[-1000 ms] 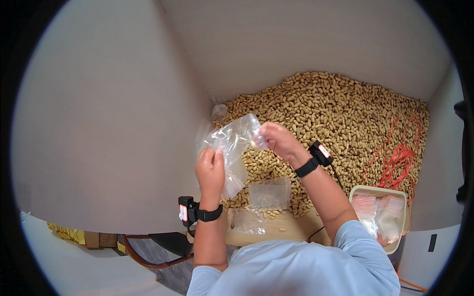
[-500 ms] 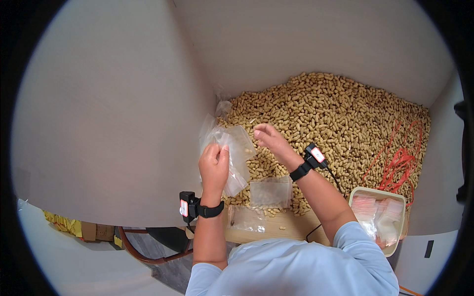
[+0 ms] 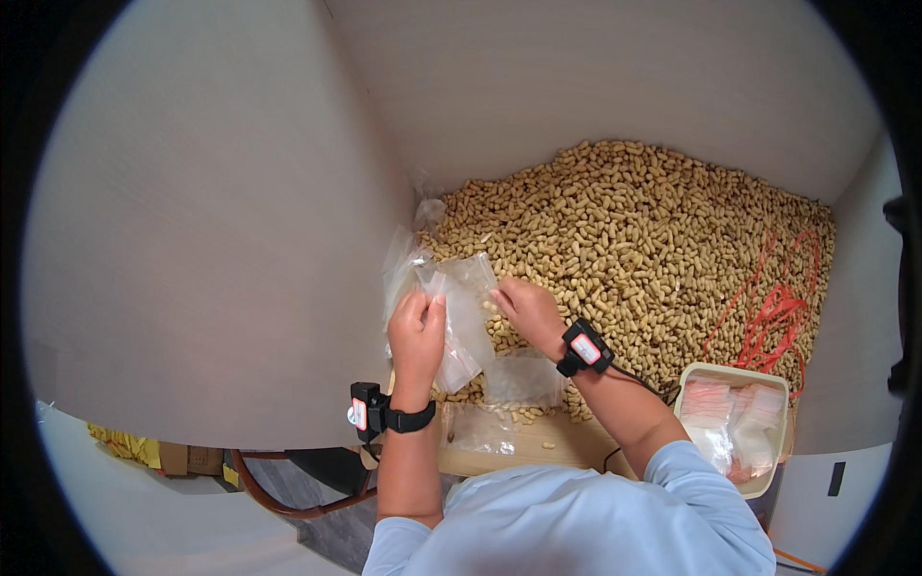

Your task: The person scoops peanuts by hand from a large pile and places them into small clear plastic bags. The filled bags are then set aside in a nearby container. The process is repeated continuously throughout the clip.

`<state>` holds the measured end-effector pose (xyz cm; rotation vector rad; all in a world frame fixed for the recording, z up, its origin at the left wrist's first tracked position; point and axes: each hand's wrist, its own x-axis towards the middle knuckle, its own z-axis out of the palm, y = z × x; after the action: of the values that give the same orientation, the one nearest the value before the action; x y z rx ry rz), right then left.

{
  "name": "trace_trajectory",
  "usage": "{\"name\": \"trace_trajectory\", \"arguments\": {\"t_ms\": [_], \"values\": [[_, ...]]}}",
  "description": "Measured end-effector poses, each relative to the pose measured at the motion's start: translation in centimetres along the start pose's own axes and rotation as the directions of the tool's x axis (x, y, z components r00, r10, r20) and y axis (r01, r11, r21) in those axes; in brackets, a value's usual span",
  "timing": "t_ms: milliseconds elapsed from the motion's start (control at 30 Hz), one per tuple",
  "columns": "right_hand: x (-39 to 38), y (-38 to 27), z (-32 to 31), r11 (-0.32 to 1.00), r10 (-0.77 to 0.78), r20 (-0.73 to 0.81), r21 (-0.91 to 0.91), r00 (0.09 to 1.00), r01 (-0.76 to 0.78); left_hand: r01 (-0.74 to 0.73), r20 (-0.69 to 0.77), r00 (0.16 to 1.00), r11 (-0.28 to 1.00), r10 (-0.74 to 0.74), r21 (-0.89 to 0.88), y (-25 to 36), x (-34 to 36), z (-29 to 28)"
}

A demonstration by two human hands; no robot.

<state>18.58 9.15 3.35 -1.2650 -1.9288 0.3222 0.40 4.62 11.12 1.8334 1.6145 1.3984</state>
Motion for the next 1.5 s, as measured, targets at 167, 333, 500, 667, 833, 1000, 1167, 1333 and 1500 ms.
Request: {"name": "trace_trajectory", "arguments": {"t_ms": [167, 333, 500, 667, 833, 1000, 1167, 1333, 1500], "values": [[-0.1, 0.2, -0.9, 0.971, -0.24, -0.051, -0.01, 0.97, 0.24, 0.033, 0.02, 0.999, 0.999, -0.032, -0.043, -0.7, -0.4, -0.1], [-0.2, 0.3, -1.6, 0.651, 0.214, 0.287, 0.671, 0.934, -0.355, 0.095, 0.04, 0.995, 0.988, -0.091, -0.12, -2.2, -1.2, -0.3], [0.2, 0.7, -2.2, 0.14, 0.294, 0.438, 0.86, 0.849, -0.492, 0.254, 0.11, 0.966, 0.942, -0.234, -0.218, -3.4, -2.0, -0.5], [0.1, 0.3, -0.5, 0.391, 0.418, 0.421, 0.716, 0.805, -0.578, 0.217, 0.133, 0.973, 0.935, -0.186, -0.282, -3.4, -2.5, -0.5], [-1.1, 0.3, 0.6, 0.311, 0.403, 0.529, 0.689, 0.747, -0.655, 0.226, 0.137, 0.972, 0.916, -0.19, -0.332, -3.3, -2.7, -0.9], [-1.3, 0.6, 0.9, 0.454, 0.407, 0.334, 0.733, 0.85, -0.506, 0.255, 0.154, 0.964, 0.91, -0.215, -0.326, -2.9, -3.1, -0.9], [-1.3, 0.7, 0.7, 0.703, 0.354, 0.233, 0.573, 0.906, -0.421, 0.274, 0.164, 0.96, 0.895, -0.229, -0.353, -2.3, -3.2, -0.8], [-1.4, 0.2, -0.7, 0.98, -0.049, -0.001, 0.192, 0.999, 0.048, 0.28, 0.158, 0.957, 0.914, -0.242, -0.294, -2.6, -3.5, -1.0], [-0.9, -0.3, -2.4, 0.108, 0.352, 0.491, 0.825, 0.797, -0.555, 0.368, 0.157, 0.929, 0.86, -0.334, -0.352, -3.9, -4.1, -1.3]]}}
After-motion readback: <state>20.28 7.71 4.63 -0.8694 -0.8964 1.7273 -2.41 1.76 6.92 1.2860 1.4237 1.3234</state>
